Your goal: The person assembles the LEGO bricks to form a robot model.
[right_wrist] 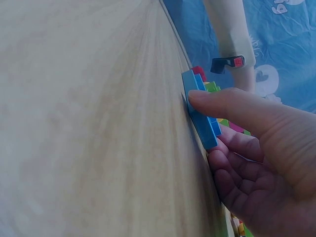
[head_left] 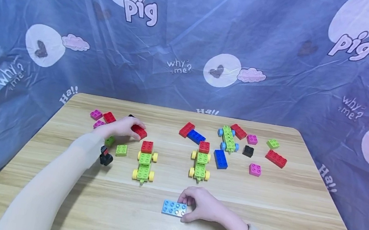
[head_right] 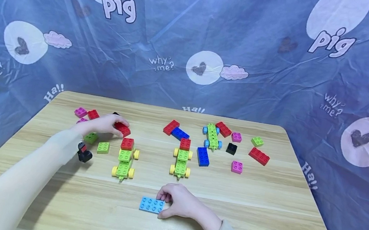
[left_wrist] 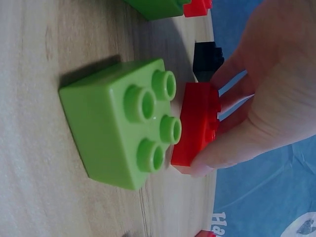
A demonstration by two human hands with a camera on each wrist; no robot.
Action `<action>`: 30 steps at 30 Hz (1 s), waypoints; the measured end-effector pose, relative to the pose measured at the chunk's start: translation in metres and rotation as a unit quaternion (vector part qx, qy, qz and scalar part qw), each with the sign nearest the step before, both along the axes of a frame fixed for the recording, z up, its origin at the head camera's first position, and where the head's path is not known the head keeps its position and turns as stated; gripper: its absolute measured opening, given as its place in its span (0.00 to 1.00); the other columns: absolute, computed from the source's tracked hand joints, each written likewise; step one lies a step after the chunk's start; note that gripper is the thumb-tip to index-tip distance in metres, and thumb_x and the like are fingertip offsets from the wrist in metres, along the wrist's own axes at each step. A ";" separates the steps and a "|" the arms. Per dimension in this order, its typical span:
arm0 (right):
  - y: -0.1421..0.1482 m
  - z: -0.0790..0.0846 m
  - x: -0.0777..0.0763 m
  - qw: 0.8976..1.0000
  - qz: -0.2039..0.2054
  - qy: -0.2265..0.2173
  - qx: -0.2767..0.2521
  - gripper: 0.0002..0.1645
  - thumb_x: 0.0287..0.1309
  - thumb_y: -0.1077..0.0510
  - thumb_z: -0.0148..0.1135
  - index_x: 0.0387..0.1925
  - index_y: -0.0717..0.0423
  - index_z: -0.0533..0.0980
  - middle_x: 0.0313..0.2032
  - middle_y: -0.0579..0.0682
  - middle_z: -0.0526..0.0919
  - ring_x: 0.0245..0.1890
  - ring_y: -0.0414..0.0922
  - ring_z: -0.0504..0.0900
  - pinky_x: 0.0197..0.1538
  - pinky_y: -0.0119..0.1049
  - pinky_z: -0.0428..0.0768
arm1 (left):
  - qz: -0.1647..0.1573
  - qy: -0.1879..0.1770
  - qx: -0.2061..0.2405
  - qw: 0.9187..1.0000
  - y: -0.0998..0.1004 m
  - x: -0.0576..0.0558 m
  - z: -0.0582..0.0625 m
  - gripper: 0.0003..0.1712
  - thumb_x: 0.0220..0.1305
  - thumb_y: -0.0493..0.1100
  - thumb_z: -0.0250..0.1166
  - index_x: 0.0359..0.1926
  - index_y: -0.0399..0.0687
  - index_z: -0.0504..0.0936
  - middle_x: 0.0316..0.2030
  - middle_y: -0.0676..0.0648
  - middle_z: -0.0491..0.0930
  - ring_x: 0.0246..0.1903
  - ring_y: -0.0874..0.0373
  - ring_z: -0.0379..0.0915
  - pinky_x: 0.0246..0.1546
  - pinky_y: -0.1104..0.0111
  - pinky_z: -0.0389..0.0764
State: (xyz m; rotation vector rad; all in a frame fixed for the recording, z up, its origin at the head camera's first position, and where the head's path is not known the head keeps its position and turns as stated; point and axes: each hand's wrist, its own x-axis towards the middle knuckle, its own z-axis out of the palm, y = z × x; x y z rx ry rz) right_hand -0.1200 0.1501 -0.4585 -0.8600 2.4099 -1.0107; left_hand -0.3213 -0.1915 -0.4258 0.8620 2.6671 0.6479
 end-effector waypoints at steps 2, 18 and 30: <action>0.000 0.000 0.000 1.000 0.000 0.001 -0.001 0.21 0.37 0.56 0.78 0.37 0.49 0.79 0.29 0.35 0.74 0.32 0.32 0.71 0.39 0.26 0.73 | 0.001 -0.004 -0.003 1.000 0.000 0.000 0.000 0.29 0.56 0.42 0.72 0.58 0.39 0.77 0.57 0.36 0.76 0.52 0.45 0.73 0.51 0.55 0.74; 0.000 0.001 0.000 1.000 0.001 0.002 0.002 0.21 0.37 0.55 0.78 0.38 0.49 0.79 0.29 0.35 0.74 0.32 0.31 0.71 0.39 0.26 0.73 | -0.016 0.015 -0.017 1.000 0.004 -0.002 -0.003 0.26 0.55 0.31 0.68 0.57 0.37 0.78 0.54 0.36 0.78 0.49 0.46 0.74 0.48 0.57 0.76; -0.001 0.001 0.001 1.000 0.001 0.003 0.000 0.21 0.37 0.56 0.78 0.38 0.49 0.79 0.29 0.35 0.74 0.32 0.32 0.71 0.39 0.26 0.73 | -0.011 0.027 -0.006 1.000 0.004 -0.003 -0.007 0.24 0.56 0.31 0.67 0.56 0.37 0.78 0.53 0.36 0.78 0.49 0.45 0.74 0.48 0.56 0.75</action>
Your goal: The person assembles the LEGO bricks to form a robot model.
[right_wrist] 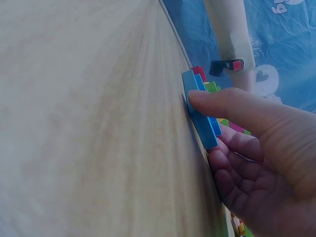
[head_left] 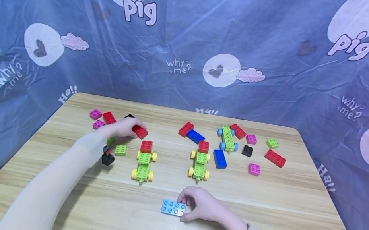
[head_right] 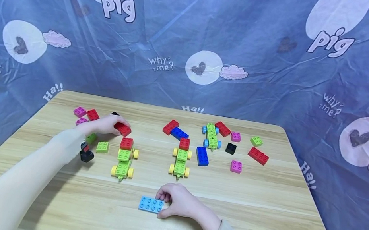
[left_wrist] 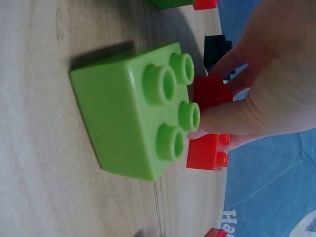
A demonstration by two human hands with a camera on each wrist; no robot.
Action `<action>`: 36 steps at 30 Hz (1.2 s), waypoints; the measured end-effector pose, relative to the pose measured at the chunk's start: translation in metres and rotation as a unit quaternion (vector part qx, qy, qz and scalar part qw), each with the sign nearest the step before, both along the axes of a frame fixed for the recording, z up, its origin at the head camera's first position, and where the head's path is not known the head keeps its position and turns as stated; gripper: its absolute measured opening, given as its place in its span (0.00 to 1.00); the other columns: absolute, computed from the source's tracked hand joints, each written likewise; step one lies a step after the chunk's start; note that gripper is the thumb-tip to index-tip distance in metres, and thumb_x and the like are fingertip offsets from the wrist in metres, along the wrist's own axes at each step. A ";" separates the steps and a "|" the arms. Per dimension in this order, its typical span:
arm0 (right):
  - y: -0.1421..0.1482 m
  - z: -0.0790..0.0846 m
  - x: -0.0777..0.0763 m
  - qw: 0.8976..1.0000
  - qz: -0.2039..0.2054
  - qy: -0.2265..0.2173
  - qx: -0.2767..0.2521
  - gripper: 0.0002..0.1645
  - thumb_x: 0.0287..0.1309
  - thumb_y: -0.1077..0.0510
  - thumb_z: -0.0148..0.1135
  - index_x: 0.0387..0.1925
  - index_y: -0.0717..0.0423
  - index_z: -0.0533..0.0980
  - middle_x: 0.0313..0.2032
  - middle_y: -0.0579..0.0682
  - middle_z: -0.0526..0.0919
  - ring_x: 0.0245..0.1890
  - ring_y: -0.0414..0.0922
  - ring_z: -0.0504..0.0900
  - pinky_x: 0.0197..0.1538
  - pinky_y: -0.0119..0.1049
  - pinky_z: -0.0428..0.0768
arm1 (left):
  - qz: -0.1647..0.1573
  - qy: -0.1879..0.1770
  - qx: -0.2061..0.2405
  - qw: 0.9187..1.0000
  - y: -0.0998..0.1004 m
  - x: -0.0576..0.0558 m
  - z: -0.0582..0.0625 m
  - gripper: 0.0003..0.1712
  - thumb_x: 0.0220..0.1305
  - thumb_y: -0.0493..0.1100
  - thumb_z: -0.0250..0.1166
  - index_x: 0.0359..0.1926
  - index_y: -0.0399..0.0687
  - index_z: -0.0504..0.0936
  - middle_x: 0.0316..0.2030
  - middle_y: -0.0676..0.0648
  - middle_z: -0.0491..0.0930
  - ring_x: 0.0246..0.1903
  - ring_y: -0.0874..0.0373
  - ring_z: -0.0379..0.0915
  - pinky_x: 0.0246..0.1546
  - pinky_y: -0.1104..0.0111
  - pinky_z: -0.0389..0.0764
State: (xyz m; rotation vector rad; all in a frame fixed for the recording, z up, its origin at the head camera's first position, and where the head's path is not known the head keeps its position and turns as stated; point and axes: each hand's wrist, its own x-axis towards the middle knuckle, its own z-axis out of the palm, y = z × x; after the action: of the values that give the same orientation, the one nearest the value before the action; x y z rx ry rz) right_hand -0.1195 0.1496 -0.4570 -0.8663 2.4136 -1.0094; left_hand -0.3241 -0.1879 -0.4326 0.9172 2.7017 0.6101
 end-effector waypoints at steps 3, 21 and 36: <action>0.000 0.000 0.000 1.000 0.001 -0.002 0.000 0.21 0.37 0.56 0.78 0.38 0.49 0.79 0.29 0.35 0.74 0.32 0.32 0.71 0.39 0.26 0.73 | 0.007 -0.007 0.002 1.000 -0.001 0.000 0.000 0.25 0.56 0.32 0.68 0.57 0.38 0.78 0.55 0.36 0.77 0.51 0.44 0.74 0.49 0.56 0.75; 0.000 -0.001 -0.001 1.000 0.002 -0.001 -0.001 0.21 0.38 0.55 0.78 0.38 0.49 0.79 0.30 0.35 0.75 0.32 0.31 0.71 0.39 0.26 0.73 | 0.053 0.012 0.060 0.997 -0.002 0.010 0.021 0.28 0.59 0.37 0.68 0.60 0.36 0.74 0.55 0.35 0.77 0.54 0.40 0.73 0.58 0.50 0.72; 0.001 -0.001 0.000 1.000 0.002 0.002 0.001 0.21 0.37 0.55 0.78 0.37 0.49 0.79 0.29 0.35 0.74 0.32 0.31 0.71 0.39 0.26 0.73 | -0.016 0.083 0.055 0.995 0.026 0.041 0.064 0.29 0.57 0.44 0.71 0.59 0.41 0.77 0.56 0.40 0.78 0.56 0.44 0.72 0.57 0.51 0.73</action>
State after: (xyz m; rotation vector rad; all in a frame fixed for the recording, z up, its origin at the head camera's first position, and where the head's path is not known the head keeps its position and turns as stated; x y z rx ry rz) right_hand -0.1199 0.1505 -0.4576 -0.8736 2.4153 -1.0052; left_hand -0.2830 -0.1614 -0.3682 1.0823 2.8150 0.7120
